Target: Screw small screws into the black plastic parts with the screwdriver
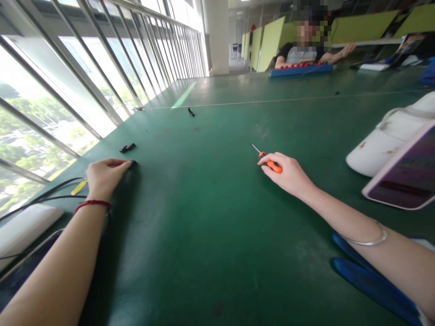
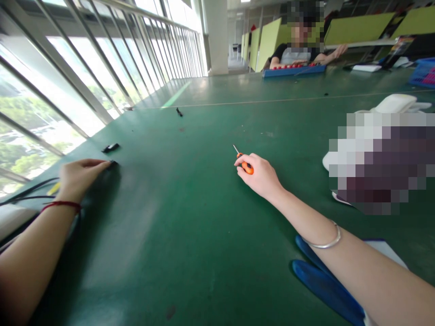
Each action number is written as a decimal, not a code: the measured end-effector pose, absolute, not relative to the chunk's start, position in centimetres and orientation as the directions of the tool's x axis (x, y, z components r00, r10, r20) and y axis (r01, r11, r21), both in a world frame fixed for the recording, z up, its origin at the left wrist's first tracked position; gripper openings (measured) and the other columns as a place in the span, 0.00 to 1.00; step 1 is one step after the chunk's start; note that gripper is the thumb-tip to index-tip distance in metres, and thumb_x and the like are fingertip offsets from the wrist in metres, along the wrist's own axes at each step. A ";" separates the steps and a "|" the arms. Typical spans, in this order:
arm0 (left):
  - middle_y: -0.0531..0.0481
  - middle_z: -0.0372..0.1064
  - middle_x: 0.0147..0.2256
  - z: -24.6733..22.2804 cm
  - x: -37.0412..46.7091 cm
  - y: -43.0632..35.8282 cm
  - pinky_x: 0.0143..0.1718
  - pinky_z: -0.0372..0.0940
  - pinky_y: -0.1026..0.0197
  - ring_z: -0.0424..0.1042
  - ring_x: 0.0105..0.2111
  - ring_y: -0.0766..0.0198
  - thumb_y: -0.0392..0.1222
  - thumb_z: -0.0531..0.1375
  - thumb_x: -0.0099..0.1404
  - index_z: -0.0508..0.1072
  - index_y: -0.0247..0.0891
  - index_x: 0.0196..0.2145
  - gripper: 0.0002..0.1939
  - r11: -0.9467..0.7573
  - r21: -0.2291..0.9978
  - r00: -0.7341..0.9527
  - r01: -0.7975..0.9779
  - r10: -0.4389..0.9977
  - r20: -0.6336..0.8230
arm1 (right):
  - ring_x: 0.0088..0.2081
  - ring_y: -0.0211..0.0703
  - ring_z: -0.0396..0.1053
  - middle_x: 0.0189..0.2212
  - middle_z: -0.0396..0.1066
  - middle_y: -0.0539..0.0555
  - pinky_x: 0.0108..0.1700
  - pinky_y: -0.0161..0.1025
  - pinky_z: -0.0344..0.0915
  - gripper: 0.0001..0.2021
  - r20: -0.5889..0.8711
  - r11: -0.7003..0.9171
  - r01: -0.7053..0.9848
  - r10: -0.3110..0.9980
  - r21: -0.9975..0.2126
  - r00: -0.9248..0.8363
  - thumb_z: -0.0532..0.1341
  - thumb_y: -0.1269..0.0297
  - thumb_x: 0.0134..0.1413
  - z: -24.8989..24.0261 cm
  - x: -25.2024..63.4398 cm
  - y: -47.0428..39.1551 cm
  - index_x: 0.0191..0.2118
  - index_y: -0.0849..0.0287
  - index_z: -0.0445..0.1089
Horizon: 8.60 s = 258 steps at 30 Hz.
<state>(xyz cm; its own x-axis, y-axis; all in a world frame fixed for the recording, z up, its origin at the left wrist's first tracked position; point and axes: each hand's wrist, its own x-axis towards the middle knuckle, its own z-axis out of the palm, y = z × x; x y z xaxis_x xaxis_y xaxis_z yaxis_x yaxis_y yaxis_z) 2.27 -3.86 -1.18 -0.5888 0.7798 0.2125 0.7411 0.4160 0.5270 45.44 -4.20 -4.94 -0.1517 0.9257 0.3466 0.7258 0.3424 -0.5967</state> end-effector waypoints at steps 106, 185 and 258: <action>0.45 0.76 0.34 -1.3 17.8 -2.7 0.39 0.69 0.62 0.74 0.33 0.63 0.42 0.61 0.55 0.75 0.32 0.35 0.12 -0.344 0.692 0.136 0.634 0.931 0.337 | 0.30 0.39 0.68 0.30 0.71 0.50 0.32 0.36 0.62 0.06 0.601 0.542 0.537 0.795 -0.646 -0.080 0.54 0.63 0.55 -2.5 44.3 -7.6 0.33 0.54 0.67; 0.50 0.74 0.31 -4.4 25.1 -2.2 0.36 0.69 0.63 0.72 0.31 0.66 0.37 0.60 0.56 0.74 0.34 0.31 0.05 -0.567 0.661 0.443 0.492 0.816 0.370 | 0.30 0.41 0.67 0.32 0.65 0.52 0.30 0.42 0.66 0.20 0.758 0.697 0.336 0.647 -0.633 0.087 0.64 0.70 0.43 -3.4 45.5 -9.8 0.45 0.52 0.64; 0.50 0.74 0.32 -4.4 25.0 -2.3 0.37 0.69 0.63 0.72 0.31 0.66 0.36 0.59 0.56 0.74 0.35 0.31 0.05 -0.564 0.670 0.452 0.482 0.815 0.362 | 0.28 0.40 0.66 0.30 0.66 0.51 0.28 0.40 0.64 0.14 0.767 0.668 0.455 0.640 -0.589 0.053 0.63 0.69 0.45 -3.1 45.3 -10.4 0.41 0.52 0.67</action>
<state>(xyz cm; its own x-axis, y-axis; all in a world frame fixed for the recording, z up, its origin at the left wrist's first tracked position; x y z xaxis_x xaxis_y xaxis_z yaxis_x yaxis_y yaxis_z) 25.04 -2.26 -4.43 0.4517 0.8155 0.3619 0.4817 -0.5644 0.6704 45.31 -10.35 -3.11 0.0526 0.6399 0.7667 0.4548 0.6682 -0.5888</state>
